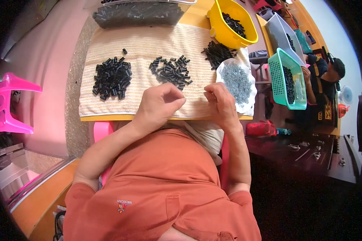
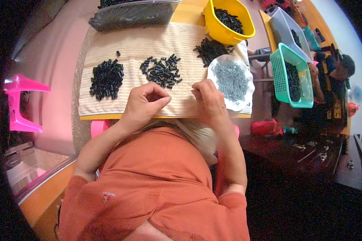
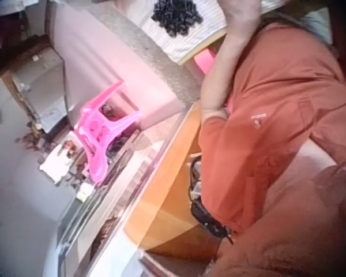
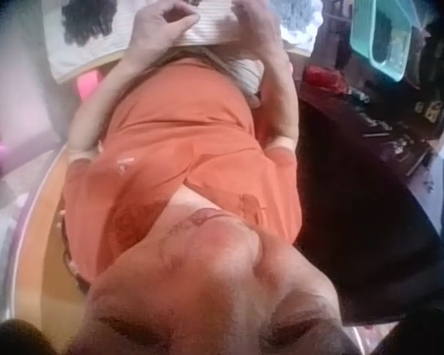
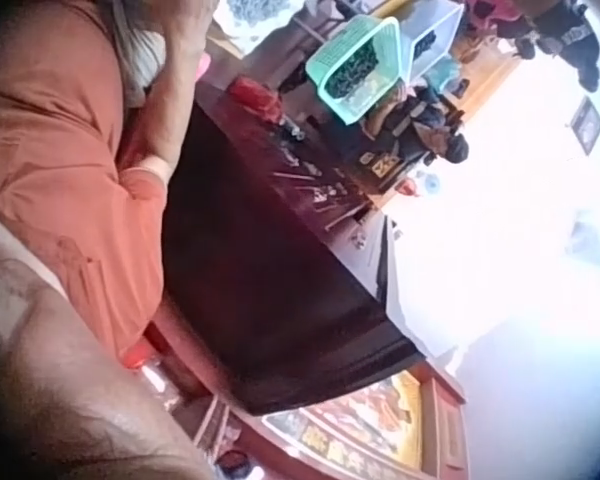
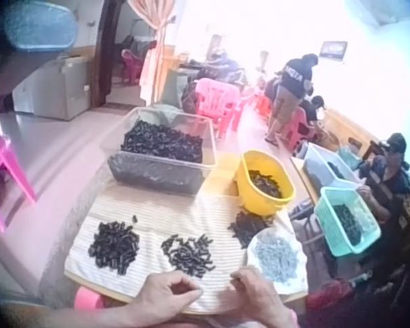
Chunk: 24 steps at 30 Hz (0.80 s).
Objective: The person sorts plastic pieces and metal pins on the table, then assembles components by picking up the pins and inserting them into the plastic pieces by hand.
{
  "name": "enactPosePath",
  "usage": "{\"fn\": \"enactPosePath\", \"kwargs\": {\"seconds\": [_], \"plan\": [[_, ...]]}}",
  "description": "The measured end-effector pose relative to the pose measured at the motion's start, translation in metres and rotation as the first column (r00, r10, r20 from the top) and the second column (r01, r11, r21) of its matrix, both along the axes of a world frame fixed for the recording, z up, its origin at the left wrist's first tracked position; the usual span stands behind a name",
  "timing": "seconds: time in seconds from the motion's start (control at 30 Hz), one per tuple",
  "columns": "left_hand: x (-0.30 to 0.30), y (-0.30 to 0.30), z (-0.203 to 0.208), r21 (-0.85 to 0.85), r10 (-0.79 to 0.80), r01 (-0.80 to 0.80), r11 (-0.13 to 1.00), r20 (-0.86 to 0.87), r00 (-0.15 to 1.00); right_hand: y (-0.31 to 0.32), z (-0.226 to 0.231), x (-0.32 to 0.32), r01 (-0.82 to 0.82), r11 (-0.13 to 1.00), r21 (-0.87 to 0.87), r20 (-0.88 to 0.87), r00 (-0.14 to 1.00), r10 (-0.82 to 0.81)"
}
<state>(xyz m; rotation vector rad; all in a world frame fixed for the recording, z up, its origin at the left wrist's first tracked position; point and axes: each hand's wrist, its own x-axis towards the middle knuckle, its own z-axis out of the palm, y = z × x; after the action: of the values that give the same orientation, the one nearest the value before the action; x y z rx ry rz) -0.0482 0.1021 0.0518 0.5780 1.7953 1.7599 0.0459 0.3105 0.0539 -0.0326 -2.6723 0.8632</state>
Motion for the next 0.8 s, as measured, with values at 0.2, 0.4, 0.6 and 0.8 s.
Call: {"fn": "enactPosePath", "kwargs": {"seconds": [0.2, 0.4, 0.6, 0.8], "plan": [[-0.007, 0.025, 0.005, -0.113, -0.048, 0.006, 0.994, -0.373, 0.927, 0.016, -0.009, 0.013, 0.06, 0.974, -0.22, -0.03, 0.997, -0.069], [-0.014, 0.048, -0.003, -0.181, -0.156, 0.056, 0.982, -0.611, 0.776, 0.017, -0.013, 0.017, 0.073, 0.898, -0.434, 0.025, 0.997, -0.068], [-0.019, 0.055, -0.011, -0.179, -0.163, 0.049, 0.983, -0.703, 0.692, 0.021, -0.016, 0.018, 0.11, 0.799, -0.591, 0.093, 0.993, -0.068], [-0.018, 0.044, -0.007, -0.144, -0.143, 0.067, 0.987, -0.621, 0.771, 0.02, -0.014, 0.02, 0.106, 0.741, -0.663, 0.083, 0.994, -0.068]]}}
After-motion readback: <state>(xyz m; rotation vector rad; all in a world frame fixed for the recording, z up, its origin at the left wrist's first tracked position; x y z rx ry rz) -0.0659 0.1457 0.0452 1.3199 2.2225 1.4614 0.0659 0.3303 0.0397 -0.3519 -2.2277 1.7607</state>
